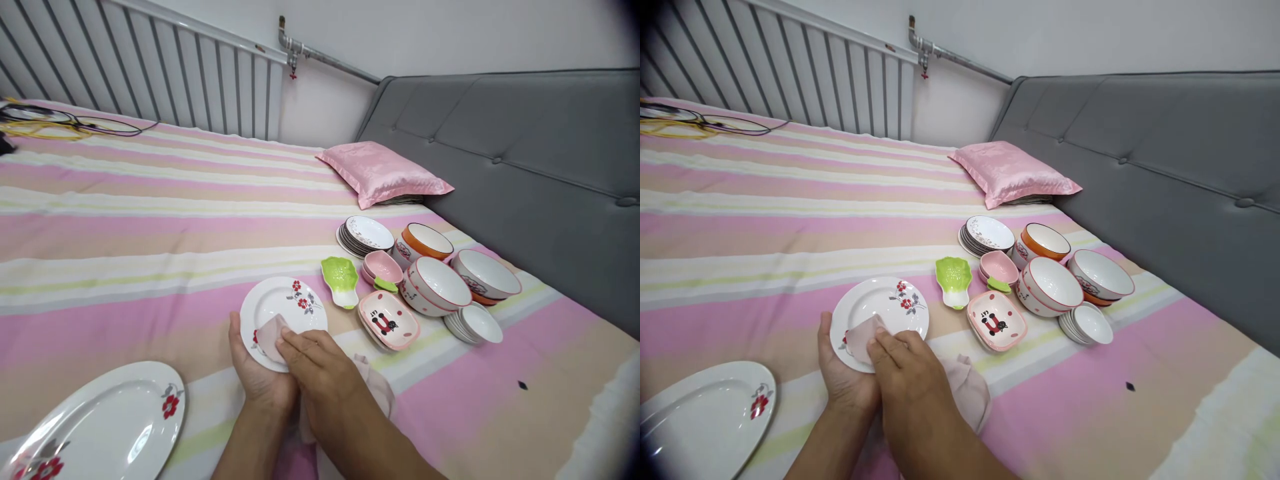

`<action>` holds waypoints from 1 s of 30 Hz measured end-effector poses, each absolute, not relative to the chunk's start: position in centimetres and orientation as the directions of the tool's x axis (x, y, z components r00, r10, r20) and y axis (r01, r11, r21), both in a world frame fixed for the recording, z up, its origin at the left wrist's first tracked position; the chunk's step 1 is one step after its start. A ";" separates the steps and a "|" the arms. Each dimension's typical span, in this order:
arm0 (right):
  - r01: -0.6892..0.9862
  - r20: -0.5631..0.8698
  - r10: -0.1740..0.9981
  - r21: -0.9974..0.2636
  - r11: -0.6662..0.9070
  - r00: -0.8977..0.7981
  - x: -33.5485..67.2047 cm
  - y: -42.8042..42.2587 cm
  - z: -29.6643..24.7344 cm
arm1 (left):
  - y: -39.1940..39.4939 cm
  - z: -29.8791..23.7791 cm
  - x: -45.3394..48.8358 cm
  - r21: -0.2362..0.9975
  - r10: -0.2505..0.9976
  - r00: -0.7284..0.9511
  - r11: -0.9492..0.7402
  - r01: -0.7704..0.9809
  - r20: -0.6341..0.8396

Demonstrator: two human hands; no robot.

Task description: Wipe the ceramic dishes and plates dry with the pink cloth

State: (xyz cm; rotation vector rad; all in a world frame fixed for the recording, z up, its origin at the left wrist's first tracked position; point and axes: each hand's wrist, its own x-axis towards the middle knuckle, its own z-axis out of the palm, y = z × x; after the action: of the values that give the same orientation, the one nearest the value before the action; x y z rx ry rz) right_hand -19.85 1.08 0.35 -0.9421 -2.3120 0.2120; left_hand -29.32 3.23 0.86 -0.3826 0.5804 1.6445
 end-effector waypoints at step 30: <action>0.350 0.501 0.550 -0.440 0.827 -0.668 -18.8 2.6 2.6 | 2.3 0.0 -29.2 -0.058 0.855 0.329 0.334 -0.941 -0.401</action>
State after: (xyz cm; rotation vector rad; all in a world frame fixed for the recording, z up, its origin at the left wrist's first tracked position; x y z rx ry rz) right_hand -18.82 2.57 2.63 -0.6569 -2.3638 0.4080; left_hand -29.17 2.34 -0.04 -0.3035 0.3237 1.1985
